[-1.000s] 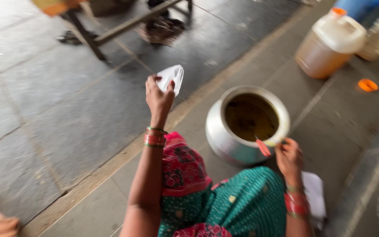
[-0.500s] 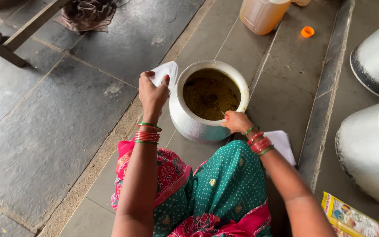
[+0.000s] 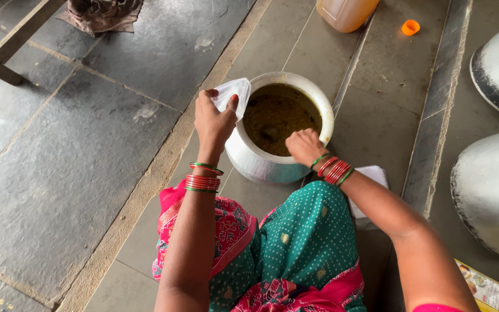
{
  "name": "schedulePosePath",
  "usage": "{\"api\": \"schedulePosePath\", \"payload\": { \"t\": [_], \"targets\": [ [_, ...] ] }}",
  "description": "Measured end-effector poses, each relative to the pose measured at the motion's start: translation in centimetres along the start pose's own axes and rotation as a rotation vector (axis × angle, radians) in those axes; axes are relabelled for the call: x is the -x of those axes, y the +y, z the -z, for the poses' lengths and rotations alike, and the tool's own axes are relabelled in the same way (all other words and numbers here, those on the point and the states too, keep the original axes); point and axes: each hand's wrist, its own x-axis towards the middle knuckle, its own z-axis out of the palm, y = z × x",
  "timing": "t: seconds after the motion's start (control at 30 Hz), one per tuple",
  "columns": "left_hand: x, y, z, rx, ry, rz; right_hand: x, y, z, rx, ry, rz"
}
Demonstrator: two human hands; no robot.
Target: The person scoops a thick yellow-green paste from a large metal pot into small plastic bags using a ladle, then folds and ties each bag. The person repeats this process multiple times, placing the filled bags on the floor beside them.
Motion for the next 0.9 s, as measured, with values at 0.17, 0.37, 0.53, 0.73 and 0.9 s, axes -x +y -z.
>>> {"api": "schedulePosePath", "payload": {
  "t": [0.17,0.37,0.53,0.73,0.9],
  "targets": [
    [-0.7,0.8,0.1,0.097,-0.04,0.114,0.9,0.5,-0.7,-0.228,0.036,-0.126],
    [-0.7,1.3,-0.5,0.043,-0.011,0.057,6.6,3.8,-1.1,-0.848,-0.142,-0.474],
    [-1.3,0.9,-1.6,0.084,-0.094,0.178,13.2,3.2,-2.1,-1.247,-0.015,-0.682],
    [-1.6,-0.6,-5.1,0.004,-0.031,0.027,19.4,2.2,-2.0,-1.346,0.124,-0.797],
    [-0.7,-1.1,-7.8,-0.033,-0.061,-0.037,22.1,2.5,-0.5,-1.456,0.231,-0.91]
  ]
}}
